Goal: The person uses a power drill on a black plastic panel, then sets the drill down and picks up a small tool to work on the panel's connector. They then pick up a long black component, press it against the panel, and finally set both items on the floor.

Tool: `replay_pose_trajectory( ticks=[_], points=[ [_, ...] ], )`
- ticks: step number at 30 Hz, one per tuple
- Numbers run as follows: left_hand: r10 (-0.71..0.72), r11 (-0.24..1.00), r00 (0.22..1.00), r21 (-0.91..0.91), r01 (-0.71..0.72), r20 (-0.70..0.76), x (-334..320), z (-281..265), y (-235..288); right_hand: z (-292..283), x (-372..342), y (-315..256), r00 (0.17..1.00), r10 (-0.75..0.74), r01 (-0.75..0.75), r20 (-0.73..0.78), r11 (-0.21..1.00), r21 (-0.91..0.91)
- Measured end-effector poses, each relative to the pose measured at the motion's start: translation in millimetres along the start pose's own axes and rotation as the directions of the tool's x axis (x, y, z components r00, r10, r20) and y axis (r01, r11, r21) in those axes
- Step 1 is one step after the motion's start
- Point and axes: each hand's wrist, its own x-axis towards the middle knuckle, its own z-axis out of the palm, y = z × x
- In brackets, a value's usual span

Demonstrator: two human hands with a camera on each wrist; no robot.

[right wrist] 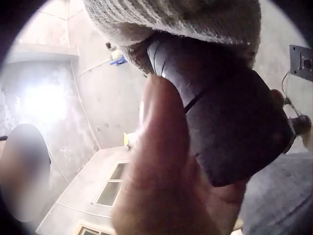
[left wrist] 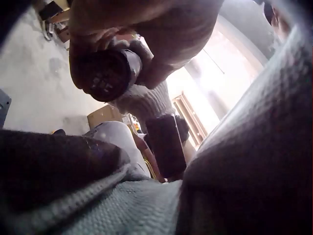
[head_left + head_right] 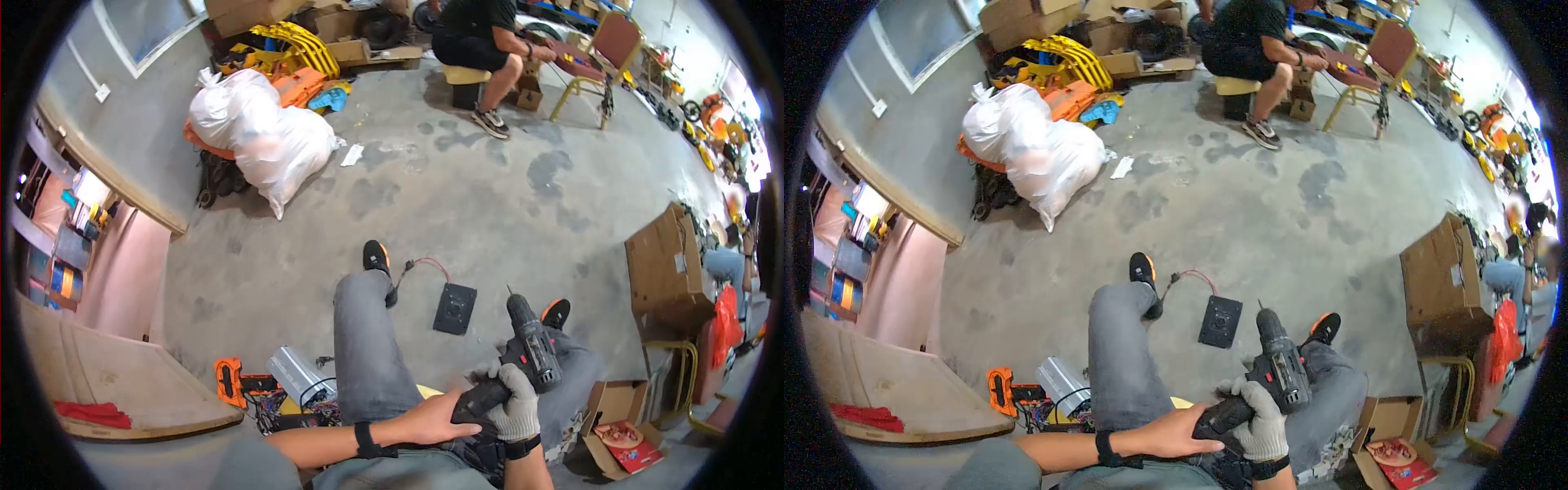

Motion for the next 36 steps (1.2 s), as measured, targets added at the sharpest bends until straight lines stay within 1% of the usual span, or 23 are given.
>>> replay_pose_trajectory(
  ticks=[1,2,3,4,5,6,8,9,11,13,14,18,20,22,24,26,27,28,29,31,33,34,36],
  points=[
    [-0.071,0.99,0.984,-0.111,0.09,0.162,-2,-2,4,-3,-8,-1,1.0,-0.004,0.004,-0.03,1.0,-0.003],
    [-0.098,0.976,0.978,-0.173,0.131,0.186,-3,-9,12,10,-9,-13,0.992,0.101,-0.093,-0.076,0.991,0.099],
    [0.008,0.965,0.98,-0.259,0.046,0.2,0,-7,3,21,-8,-22,0.972,0.208,-0.181,-0.112,0.961,0.21],
    [0.015,0.959,0.973,-0.28,0.051,0.23,0,-4,-4,25,-10,-27,0.964,0.249,-0.221,-0.093,0.946,0.239],
    [0.029,0.954,0.968,-0.295,0.047,0.249,3,-5,-6,32,-9,-29,0.98,0.183,-0.166,-0.073,0.966,0.197],
    [0.037,0.955,0.964,-0.294,0.044,0.264,2,-5,-5,37,-10,-33,0.98,0.19,-0.171,-0.065,0.959,0.226],
    [-0.067,0.993,0.982,-0.082,0.083,0.177,-1,-6,6,40,-11,-34,0.982,0.184,-0.17,-0.031,0.95,0.262],
    [-0.081,0.991,0.992,-0.101,0.09,0.096,-6,-3,16,37,-12,-29,0.985,0.172,-0.163,-0.009,0.95,0.268],
    [-0.074,0.997,0.997,-0.02,0.074,0.016,-11,1,32,28,-9,-17,0.992,0.122,-0.127,0.036,0.939,0.319],
    [-0.038,0.996,0.999,-0.087,0.037,-0.011,-10,7,35,33,-10,-20,0.991,0.127,-0.134,0.043,0.903,0.407],
    [-0.043,0.996,0.999,-0.084,0.043,-0.003,-9,8,36,26,-8,-19,0.987,0.098,-0.134,0.124,0.933,0.333],
    [-0.046,0.996,0.999,-0.073,0.048,0.027,-5,8,39,23,-7,-25,0.992,0.049,-0.08,0.115,0.956,0.283],
    [-0.028,0.996,0.999,-0.085,0.029,0.02,-4,12,35,16,-7,-25,0.995,0.074,-0.083,0.066,0.984,0.156],
    [0.025,0.99,0.998,-0.136,-0.032,-0.055,-3,13,32,19,-8,-27,0.997,0.059,-0.069,0.057,0.979,0.192],
    [0.036,0.992,0.997,-0.122,-0.044,-0.068,-3,12,28,17,-9,-26,0.997,0.057,-0.067,0.048,0.97,0.234],
    [0.038,0.993,0.996,-0.108,-0.047,-0.081,-9,11,26,12,-12,-21,0.993,0.113,-0.099,-0.039,0.96,0.262],
    [-0.031,0.996,0.999,-0.082,0.03,-0.009,-7,10,28,16,-12,-21,0.993,0.113,-0.102,-0.026,0.959,0.263],
    [-0.089,0.995,0.995,-0.046,0.091,0.054,0,7,31,26,-12,-25,0.991,0.102,-0.079,-0.082,0.967,0.24],
    [-0.096,0.995,0.995,-0.012,0.096,0.0,1,10,31,35,-12,-32,0.987,0.087,-0.056,-0.137,0.976,0.212],
    [-0.174,0.982,0.973,-0.052,0.183,0.149,6,7,30,42,-10,-42,0.986,0.086,-0.064,-0.142,0.986,0.155],
    [-0.131,0.989,0.988,-0.062,0.136,0.081,2,14,22,37,-15,-41,0.992,0.109,-0.098,-0.069,0.984,0.149],
    [-0.089,0.994,0.996,-0.066,0.09,0.022,2,15,20,32,-13,-32,0.994,0.086,-0.071,-0.075,0.982,0.175],
    [-0.056,0.992,0.998,-0.113,0.057,0.009,1,12,28,36,-15,-30,0.993,0.081,-0.061,-0.087,0.976,0.208]
  ],
)
